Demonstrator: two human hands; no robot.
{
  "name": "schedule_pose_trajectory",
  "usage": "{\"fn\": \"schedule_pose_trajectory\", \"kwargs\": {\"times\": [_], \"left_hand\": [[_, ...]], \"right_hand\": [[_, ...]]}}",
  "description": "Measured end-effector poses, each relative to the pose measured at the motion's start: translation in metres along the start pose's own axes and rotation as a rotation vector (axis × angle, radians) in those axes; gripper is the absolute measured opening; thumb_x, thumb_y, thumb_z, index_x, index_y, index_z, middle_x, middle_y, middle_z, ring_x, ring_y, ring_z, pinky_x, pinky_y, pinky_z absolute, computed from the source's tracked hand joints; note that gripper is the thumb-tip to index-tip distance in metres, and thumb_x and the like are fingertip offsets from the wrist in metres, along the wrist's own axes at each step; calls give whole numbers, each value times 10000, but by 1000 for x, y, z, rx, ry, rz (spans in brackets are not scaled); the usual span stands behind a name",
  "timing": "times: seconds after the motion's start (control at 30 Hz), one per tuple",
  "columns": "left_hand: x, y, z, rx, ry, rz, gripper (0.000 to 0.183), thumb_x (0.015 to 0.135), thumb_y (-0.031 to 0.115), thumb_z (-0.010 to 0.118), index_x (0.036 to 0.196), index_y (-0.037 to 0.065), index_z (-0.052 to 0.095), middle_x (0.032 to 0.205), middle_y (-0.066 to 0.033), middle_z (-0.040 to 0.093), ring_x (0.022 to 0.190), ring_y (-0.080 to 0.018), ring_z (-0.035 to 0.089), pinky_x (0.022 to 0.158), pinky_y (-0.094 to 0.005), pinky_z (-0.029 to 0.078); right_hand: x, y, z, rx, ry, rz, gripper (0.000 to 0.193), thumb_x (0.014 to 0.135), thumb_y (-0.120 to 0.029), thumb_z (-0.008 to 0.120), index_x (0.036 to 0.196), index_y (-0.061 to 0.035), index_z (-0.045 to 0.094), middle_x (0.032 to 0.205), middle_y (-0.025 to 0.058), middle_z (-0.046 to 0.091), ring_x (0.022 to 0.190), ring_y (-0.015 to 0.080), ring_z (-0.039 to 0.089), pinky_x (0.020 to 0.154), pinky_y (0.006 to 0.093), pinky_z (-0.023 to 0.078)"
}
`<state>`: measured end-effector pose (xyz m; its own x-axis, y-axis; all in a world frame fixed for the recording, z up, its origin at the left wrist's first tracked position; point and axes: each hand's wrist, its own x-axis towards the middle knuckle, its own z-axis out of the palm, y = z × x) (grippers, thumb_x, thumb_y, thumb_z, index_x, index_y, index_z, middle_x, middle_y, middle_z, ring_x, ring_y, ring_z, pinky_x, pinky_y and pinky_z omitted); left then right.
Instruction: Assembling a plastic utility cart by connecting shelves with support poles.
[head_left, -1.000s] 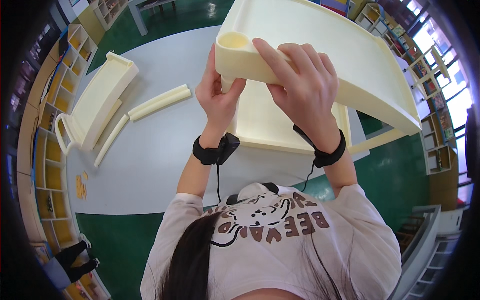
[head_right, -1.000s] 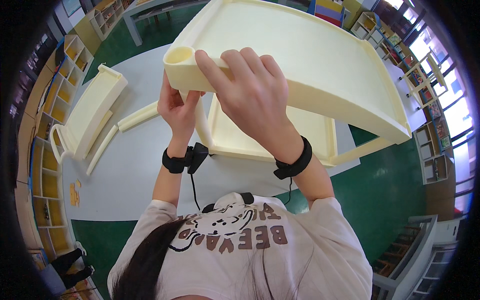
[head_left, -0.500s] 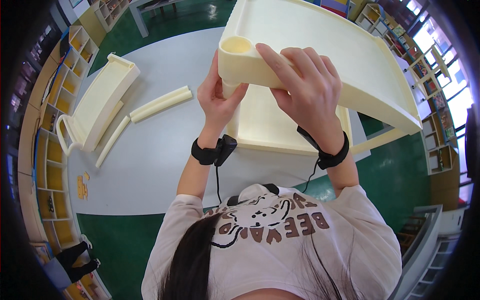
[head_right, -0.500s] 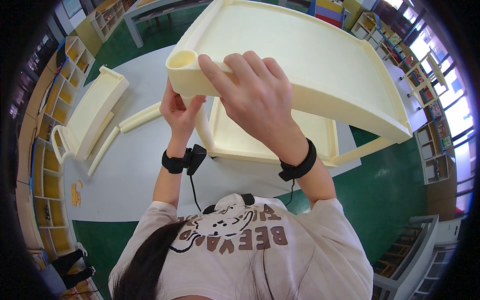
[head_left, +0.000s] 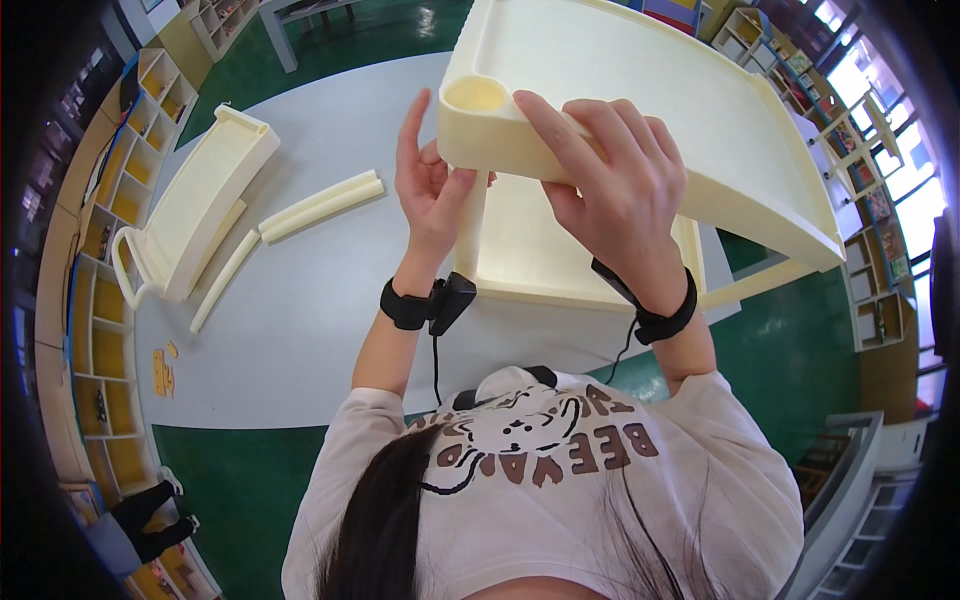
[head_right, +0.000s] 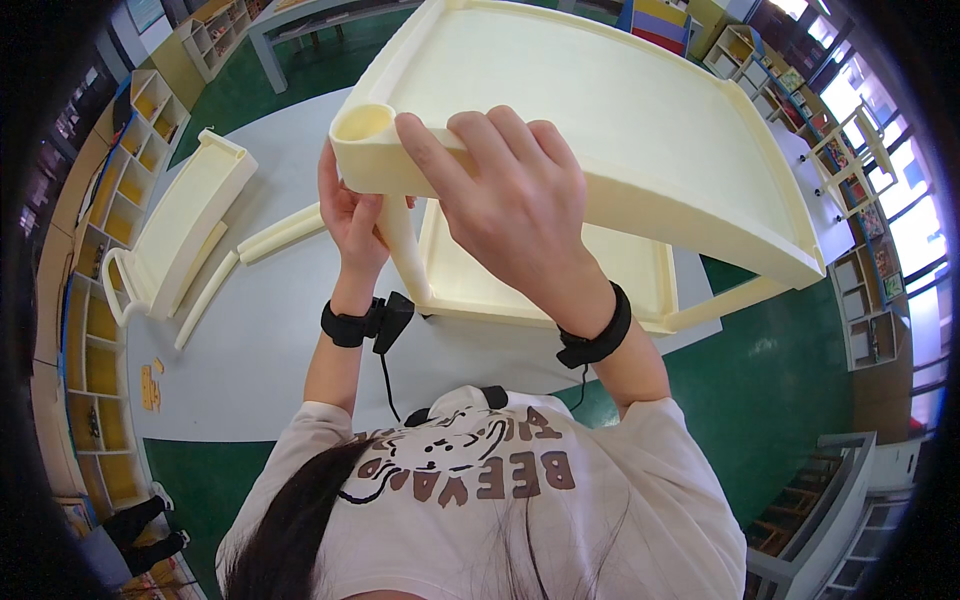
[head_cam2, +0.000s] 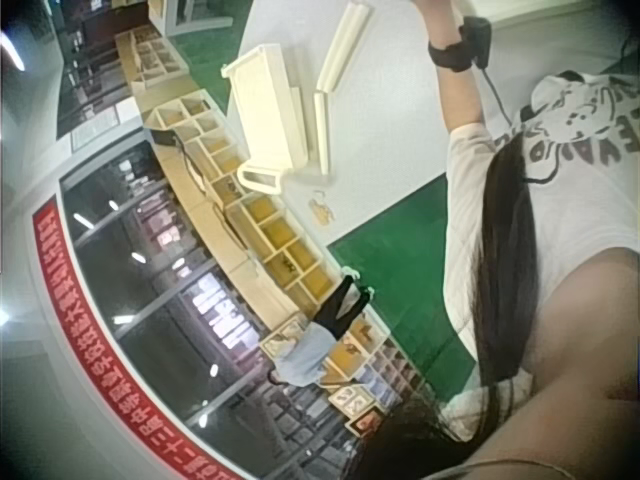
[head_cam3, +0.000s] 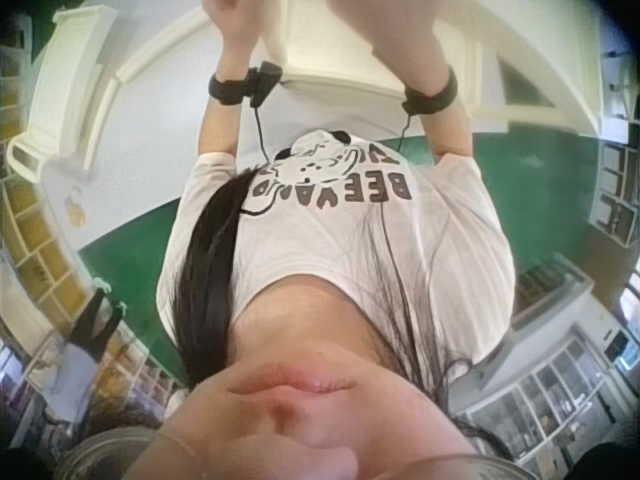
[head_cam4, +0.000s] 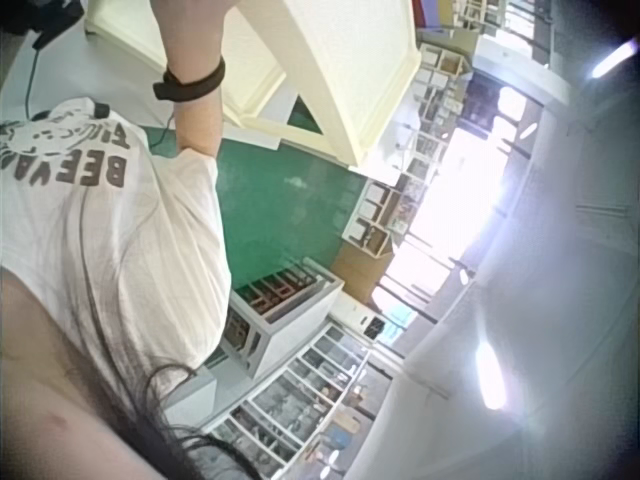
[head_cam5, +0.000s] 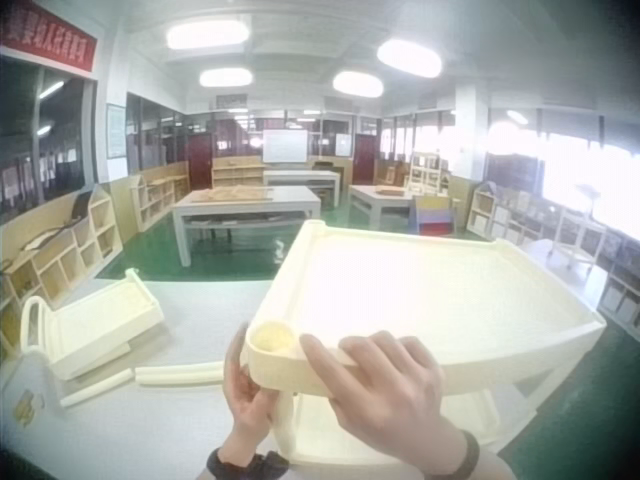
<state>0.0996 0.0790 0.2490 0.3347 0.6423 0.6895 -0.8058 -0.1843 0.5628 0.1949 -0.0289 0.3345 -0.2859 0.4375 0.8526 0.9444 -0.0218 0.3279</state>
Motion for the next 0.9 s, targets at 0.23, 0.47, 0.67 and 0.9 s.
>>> {"fn": "schedule_pose_trajectory", "kwargs": {"times": [0.23,0.47,0.67,0.9], "left_hand": [[0,6,-7,-56,39,-240,378,767,68,521,1118,-10,403,839,-102,585,694,-185,583,589,-276,486],[10,11,-8,-254,15,-479,252,718,58,531,958,-18,531,832,-101,584,718,-196,572,639,-310,479],[17,0,-21,-518,-153,-575,248,687,37,541,932,-3,555,826,-101,583,713,-208,568,644,-324,475],[12,3,-13,-457,-81,-509,251,657,11,544,907,-6,563,834,-112,590,714,-212,580,645,-334,487]], "right_hand": [[-1,0,-1,12,1,7,428,557,-87,596,982,-135,569,714,-9,497,614,115,472,516,237,323],[-4,0,0,-6,41,11,437,535,-94,596,969,-143,579,711,-11,494,606,112,473,503,236,309],[-4,-1,0,1,63,19,445,520,-118,599,964,-148,583,711,-13,496,601,109,470,495,237,298],[-4,1,0,-3,75,21,427,541,-134,583,968,-155,586,707,-11,491,592,108,466,496,235,299]]}}
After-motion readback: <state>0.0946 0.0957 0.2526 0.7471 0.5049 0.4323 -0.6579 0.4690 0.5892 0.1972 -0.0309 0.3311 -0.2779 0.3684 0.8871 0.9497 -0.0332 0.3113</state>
